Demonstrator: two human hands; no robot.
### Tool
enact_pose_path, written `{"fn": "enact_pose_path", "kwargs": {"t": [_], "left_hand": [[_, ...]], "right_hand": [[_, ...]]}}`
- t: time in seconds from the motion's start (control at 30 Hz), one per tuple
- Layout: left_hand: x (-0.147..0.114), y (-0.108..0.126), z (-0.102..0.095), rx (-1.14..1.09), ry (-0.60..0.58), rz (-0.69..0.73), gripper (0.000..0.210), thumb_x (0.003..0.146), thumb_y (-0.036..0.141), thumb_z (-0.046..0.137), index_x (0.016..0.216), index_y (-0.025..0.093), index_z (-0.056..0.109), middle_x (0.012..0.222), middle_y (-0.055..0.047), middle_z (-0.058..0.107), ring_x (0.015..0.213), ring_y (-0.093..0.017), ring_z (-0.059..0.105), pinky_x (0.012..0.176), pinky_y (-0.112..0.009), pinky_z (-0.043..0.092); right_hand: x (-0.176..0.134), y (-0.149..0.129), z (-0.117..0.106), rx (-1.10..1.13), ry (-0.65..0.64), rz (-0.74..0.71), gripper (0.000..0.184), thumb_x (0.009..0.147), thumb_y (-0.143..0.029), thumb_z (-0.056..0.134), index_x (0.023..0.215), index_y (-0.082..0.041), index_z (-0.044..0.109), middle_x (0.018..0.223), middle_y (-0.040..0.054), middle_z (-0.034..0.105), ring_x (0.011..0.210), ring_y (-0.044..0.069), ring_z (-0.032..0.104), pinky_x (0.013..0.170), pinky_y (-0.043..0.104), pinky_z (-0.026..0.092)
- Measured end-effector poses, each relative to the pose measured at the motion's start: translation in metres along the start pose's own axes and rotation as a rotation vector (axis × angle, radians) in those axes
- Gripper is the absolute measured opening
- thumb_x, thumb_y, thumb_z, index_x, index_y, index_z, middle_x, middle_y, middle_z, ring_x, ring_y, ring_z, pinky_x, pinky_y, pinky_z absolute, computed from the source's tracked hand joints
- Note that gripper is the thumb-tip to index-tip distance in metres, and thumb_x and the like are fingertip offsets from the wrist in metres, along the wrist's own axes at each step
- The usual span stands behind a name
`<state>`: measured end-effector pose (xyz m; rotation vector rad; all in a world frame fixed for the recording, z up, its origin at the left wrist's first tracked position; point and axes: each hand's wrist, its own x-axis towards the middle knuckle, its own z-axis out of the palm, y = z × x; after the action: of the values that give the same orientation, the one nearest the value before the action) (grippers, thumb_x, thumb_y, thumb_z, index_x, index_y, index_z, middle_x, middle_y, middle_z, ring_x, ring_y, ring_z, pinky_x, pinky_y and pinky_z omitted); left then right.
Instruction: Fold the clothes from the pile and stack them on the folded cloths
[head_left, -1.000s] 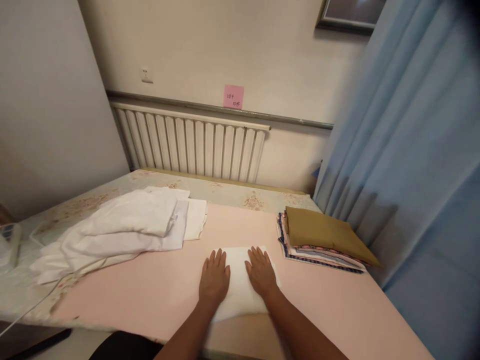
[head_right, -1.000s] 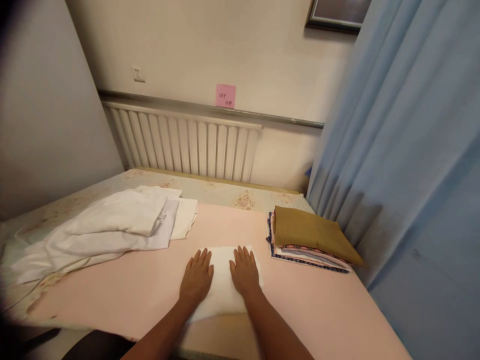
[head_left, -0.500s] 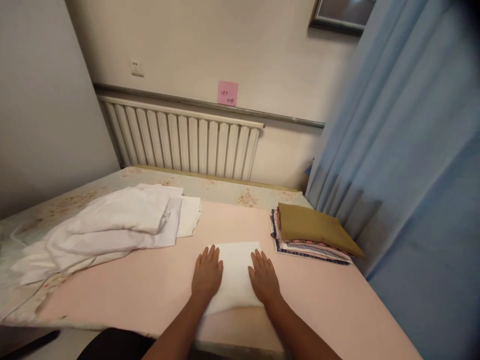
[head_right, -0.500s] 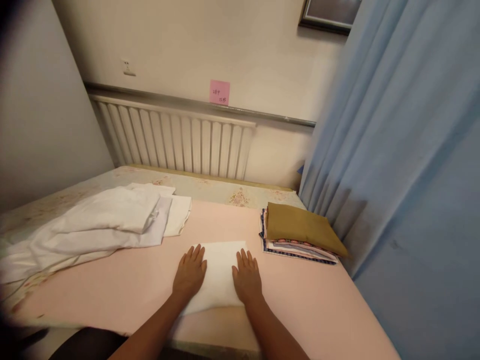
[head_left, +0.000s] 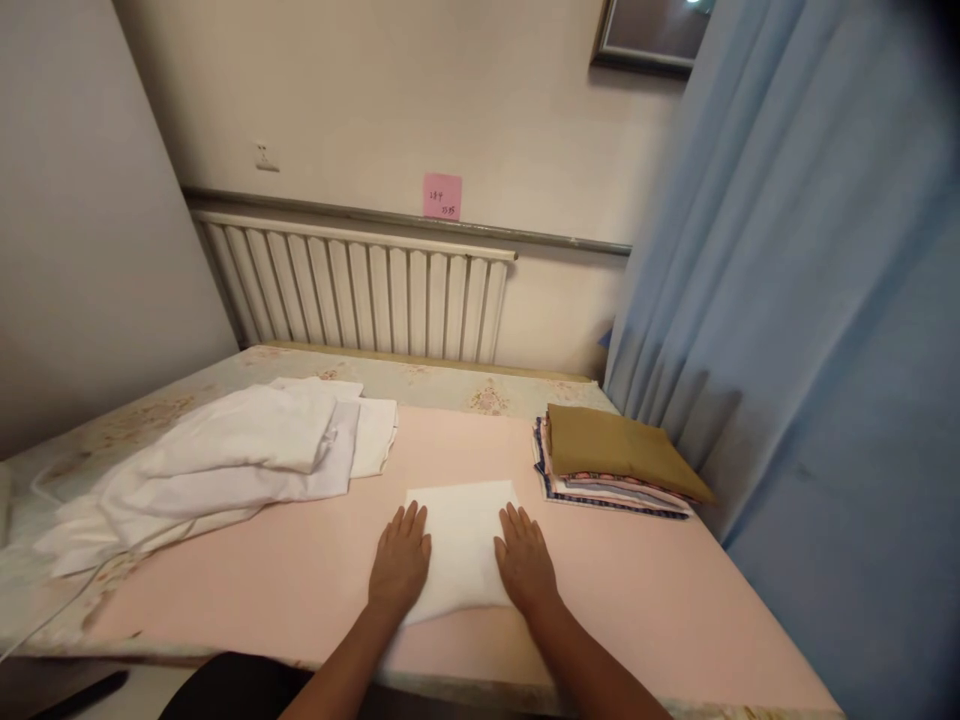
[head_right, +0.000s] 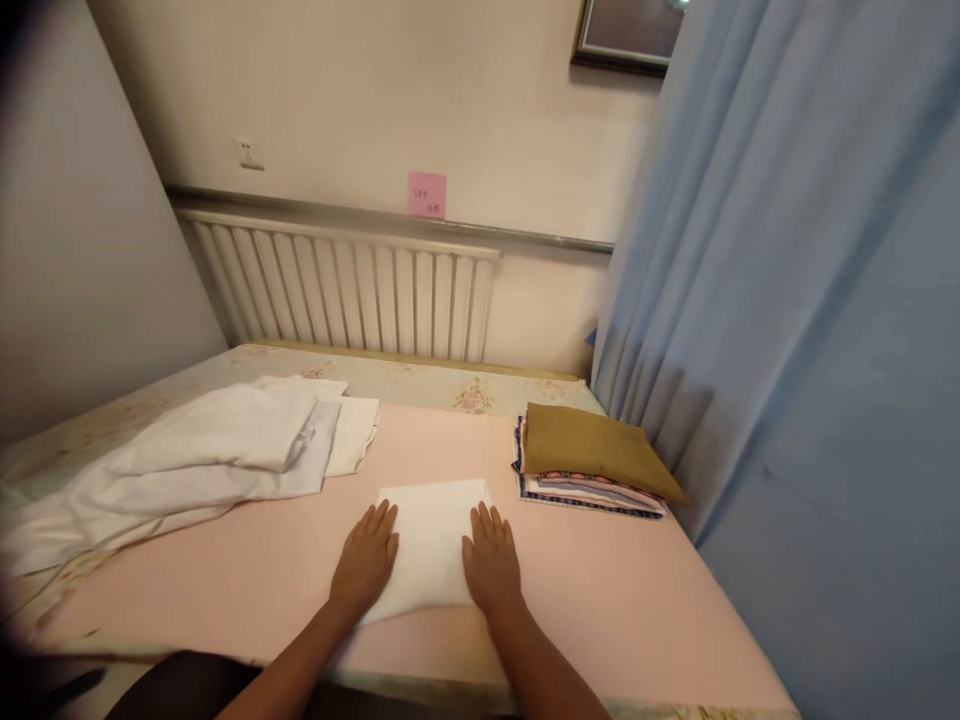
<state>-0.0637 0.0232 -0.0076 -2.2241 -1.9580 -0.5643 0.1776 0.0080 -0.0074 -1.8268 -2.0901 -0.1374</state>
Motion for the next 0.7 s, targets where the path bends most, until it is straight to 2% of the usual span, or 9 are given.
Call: {"fn": "enact_pose_path", "kwargs": {"t": [0.7], "left_hand": [[-0.0062, 0.0017, 0.0001, 0.017, 0.055, -0.001, 0.047, 0.095, 0.028, 0.035, 0.137, 0.017, 0.052, 0.148, -0.008, 0.048, 0.138, -0.027, 0.040, 0.109, -0.045, 0.037]], "right_hand": [[-0.0007, 0.0025, 0.0080, -0.060, 0.003, -0.028, 0.051, 0.097, -0.033, 0.033, 0.144, -0.017, 0.044, 0.153, 0.0056, 0.035, 0.142, 0.027, 0.032, 0.115, 0.044, 0.025]]}}
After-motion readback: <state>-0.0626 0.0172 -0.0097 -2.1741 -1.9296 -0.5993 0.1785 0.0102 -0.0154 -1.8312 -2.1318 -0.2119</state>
